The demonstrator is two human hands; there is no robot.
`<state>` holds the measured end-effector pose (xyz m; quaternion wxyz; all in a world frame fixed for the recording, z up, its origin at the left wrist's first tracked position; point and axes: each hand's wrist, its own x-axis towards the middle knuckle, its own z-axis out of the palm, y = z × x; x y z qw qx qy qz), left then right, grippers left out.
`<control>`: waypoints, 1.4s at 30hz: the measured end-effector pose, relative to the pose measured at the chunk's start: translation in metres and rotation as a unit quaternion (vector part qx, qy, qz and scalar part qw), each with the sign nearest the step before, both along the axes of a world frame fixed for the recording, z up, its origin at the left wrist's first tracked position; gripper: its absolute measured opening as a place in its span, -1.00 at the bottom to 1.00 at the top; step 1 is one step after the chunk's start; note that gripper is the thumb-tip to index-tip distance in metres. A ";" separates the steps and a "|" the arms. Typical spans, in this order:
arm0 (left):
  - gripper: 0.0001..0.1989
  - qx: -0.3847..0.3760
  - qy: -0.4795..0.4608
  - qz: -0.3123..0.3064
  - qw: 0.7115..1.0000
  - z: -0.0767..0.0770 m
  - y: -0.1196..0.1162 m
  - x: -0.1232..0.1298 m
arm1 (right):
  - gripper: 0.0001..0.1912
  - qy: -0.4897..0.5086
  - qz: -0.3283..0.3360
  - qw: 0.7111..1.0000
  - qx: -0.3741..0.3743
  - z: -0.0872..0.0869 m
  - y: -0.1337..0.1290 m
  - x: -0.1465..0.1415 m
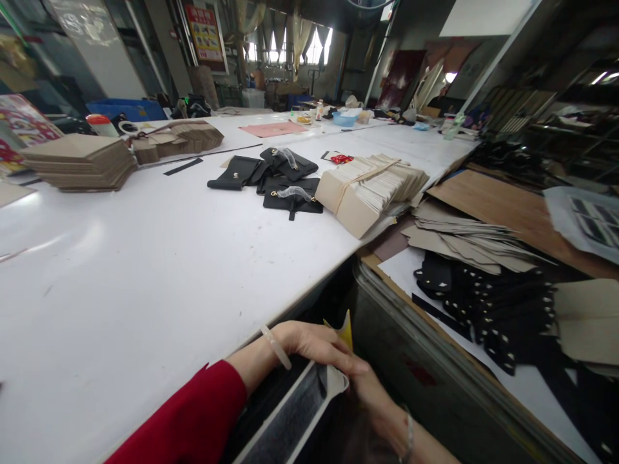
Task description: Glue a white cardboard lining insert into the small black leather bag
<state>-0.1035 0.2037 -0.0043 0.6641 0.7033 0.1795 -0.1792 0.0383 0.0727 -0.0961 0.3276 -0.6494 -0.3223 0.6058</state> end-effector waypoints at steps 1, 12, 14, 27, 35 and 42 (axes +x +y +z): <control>-0.44 -0.012 -0.001 -0.005 1.000 -0.004 0.000 0.001 | -0.50 -0.029 -0.002 1.000 0.003 0.004 -0.001 0.021; -0.03 -0.132 0.000 -0.020 0.991 -0.030 0.002 0.007 | -0.66 -0.023 0.301 0.936 -0.179 0.125 -0.015 0.094; 0.05 -0.127 0.004 -0.011 0.992 -0.029 0.002 0.006 | -0.71 -0.031 0.320 0.923 -0.212 0.123 -0.013 0.075; 0.28 -0.049 0.050 0.038 0.997 -0.011 0.004 -0.002 | -0.71 -0.068 0.347 0.905 -0.236 0.117 0.010 0.055; 0.35 -0.039 0.030 0.057 0.997 -0.023 0.002 -0.003 | -0.73 -0.072 0.336 0.908 -0.238 0.117 0.008 0.047; 0.32 -0.045 0.018 0.080 0.996 -0.031 -0.001 -0.004 | -0.70 -0.058 0.337 0.909 -0.239 0.115 0.007 0.046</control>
